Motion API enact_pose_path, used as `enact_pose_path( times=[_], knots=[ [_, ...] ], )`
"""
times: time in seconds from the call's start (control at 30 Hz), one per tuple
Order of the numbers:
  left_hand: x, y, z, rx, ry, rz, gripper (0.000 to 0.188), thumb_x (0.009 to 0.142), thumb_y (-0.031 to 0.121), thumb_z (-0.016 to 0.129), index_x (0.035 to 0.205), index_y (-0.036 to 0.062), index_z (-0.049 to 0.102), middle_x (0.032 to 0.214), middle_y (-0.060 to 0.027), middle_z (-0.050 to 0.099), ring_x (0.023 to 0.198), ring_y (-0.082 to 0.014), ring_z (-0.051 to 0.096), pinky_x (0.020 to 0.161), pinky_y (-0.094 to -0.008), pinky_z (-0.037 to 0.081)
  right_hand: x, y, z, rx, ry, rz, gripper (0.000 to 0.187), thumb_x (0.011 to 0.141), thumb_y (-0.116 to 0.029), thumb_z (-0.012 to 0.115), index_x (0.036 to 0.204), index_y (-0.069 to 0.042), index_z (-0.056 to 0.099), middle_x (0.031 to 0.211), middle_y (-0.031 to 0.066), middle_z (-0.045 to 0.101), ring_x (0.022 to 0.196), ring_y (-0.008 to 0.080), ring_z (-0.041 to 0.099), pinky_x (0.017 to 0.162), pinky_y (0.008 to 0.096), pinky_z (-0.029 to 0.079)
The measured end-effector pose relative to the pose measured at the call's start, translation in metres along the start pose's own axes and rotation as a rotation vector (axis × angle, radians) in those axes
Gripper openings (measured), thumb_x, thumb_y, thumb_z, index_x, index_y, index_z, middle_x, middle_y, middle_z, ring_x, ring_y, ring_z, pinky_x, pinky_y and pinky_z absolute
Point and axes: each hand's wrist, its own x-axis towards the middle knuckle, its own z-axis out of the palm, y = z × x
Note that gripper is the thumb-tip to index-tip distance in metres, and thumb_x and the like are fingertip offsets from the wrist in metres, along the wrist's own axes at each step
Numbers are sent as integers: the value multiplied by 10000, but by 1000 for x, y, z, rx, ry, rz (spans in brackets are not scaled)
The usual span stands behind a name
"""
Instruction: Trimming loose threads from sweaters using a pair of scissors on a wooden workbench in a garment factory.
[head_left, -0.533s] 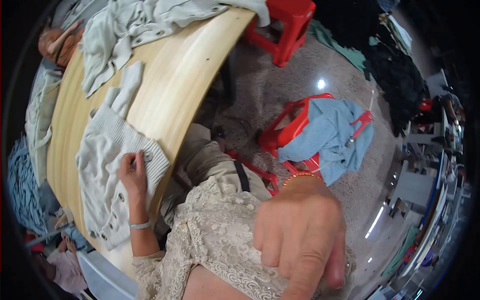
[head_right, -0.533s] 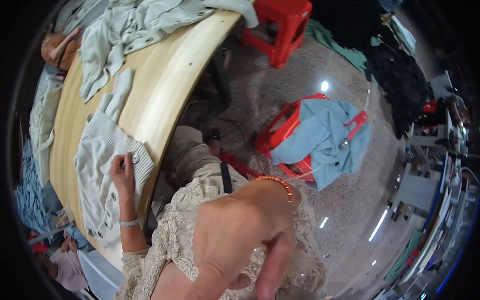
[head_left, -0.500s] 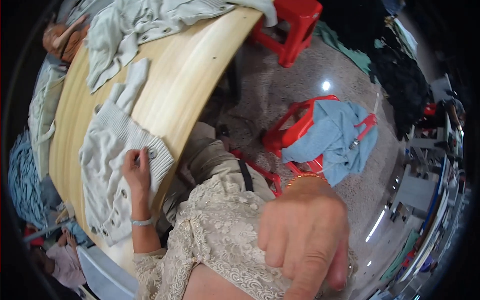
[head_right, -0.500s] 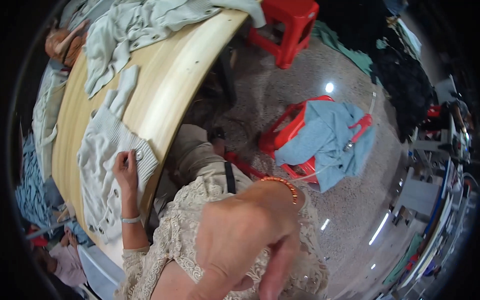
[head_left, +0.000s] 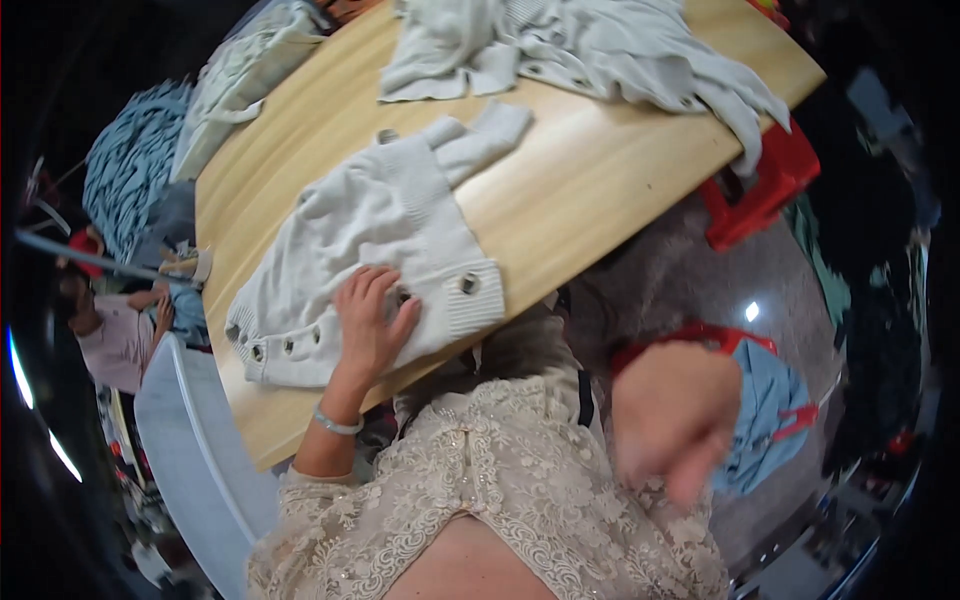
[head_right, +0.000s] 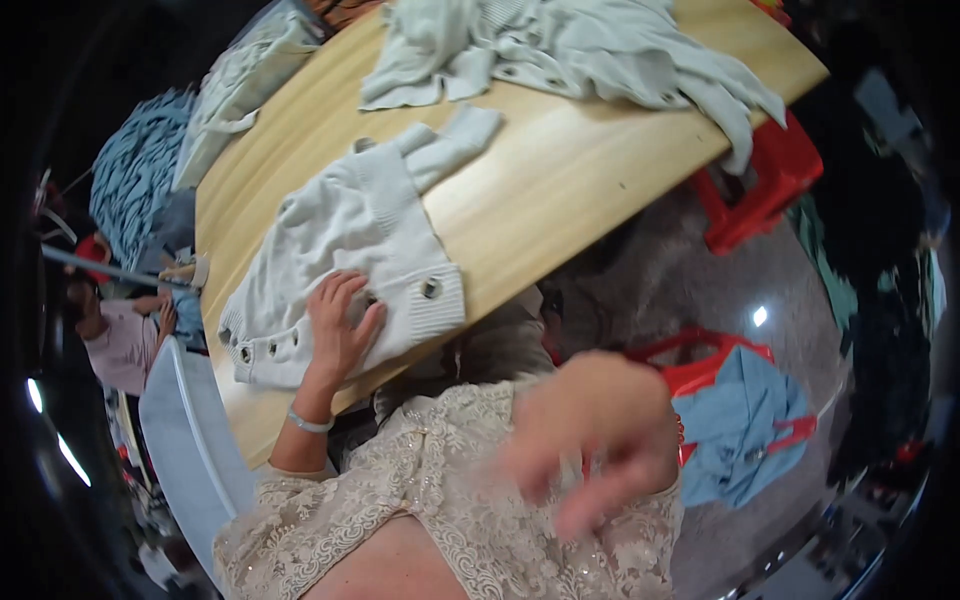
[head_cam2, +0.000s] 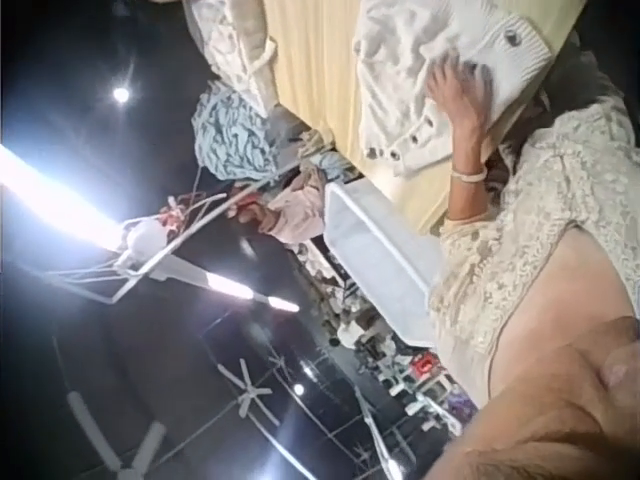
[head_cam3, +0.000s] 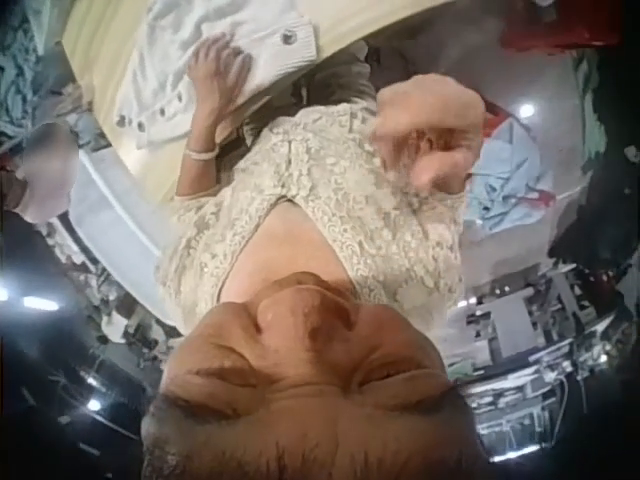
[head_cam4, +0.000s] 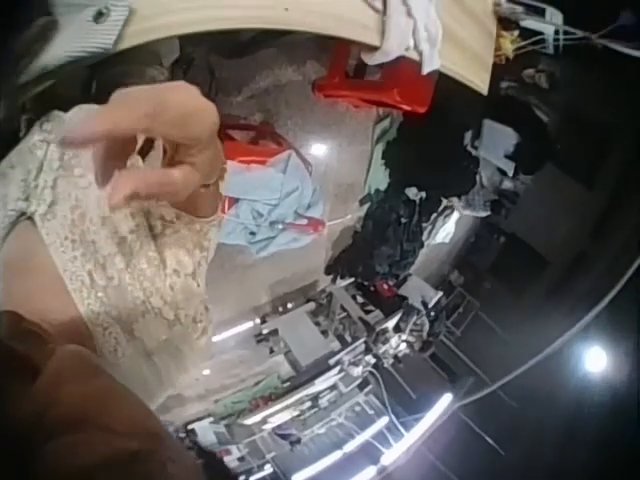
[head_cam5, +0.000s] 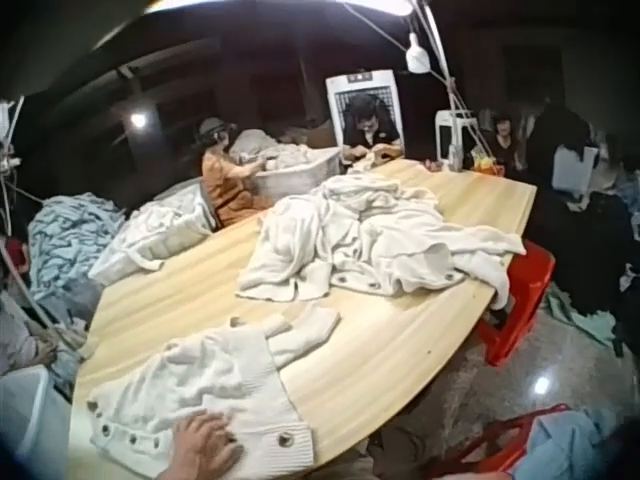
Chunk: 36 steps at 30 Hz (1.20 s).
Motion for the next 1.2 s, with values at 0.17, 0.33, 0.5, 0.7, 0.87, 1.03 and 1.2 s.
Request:
enact_pose_path(
  times=[0.17,0.33,0.5,0.7,0.87,1.03,1.2],
  knots=[
    [-58,-102,-38,306,40,-492,799,729,497,763,1389,150,477,1452,-151,425,1382,-374,305,1085,-569,199,13,67,-58,-563,825,496,475,820,-43,694,1278,-6,576,882,52,659,756,91,600,665,226,484],
    [-104,-128,-30,284,58,-633,878,730,434,758,1452,110,377,1497,-178,348,1405,-331,286,1126,-611,98,71,124,-140,-805,581,621,667,777,-186,783,1368,-70,499,1156,115,623,1055,239,600,879,341,489],
    [-100,-130,-30,196,3,-571,889,686,355,752,1433,49,378,1486,-209,350,1395,-365,296,1147,-603,71,115,227,-216,-1089,233,533,899,712,-408,795,1437,-74,381,1370,205,453,1265,372,416,1079,459,319],
    [-85,-131,-40,174,1,-549,835,786,541,630,1406,35,392,1458,-279,349,1372,-434,311,1128,-633,90,171,290,-240,-1109,47,544,913,711,-415,776,1451,-101,343,1386,198,416,1324,390,337,1106,526,233],
    [-96,-138,-36,220,15,-654,850,802,616,581,1400,45,387,1464,-275,348,1375,-432,307,1125,-633,79,190,295,-236,-993,61,550,833,710,-262,790,1426,-106,395,1215,118,506,1147,304,456,947,418,363],
    [-48,-111,-36,402,-40,-1207,990,761,448,735,1467,-25,226,1544,-270,167,1426,-433,171,1146,-575,103,190,301,-236,-943,143,624,752,721,-215,776,1382,-105,435,1078,115,533,965,309,543,825,404,443],
    [-63,-50,14,-351,572,-1857,954,846,430,710,1491,-15,166,1555,-163,204,1423,-344,211,1153,-455,228,186,306,-217,-752,194,792,578,841,-315,664,1327,-60,483,1097,189,596,961,376,600,815,466,494]
  ],
)
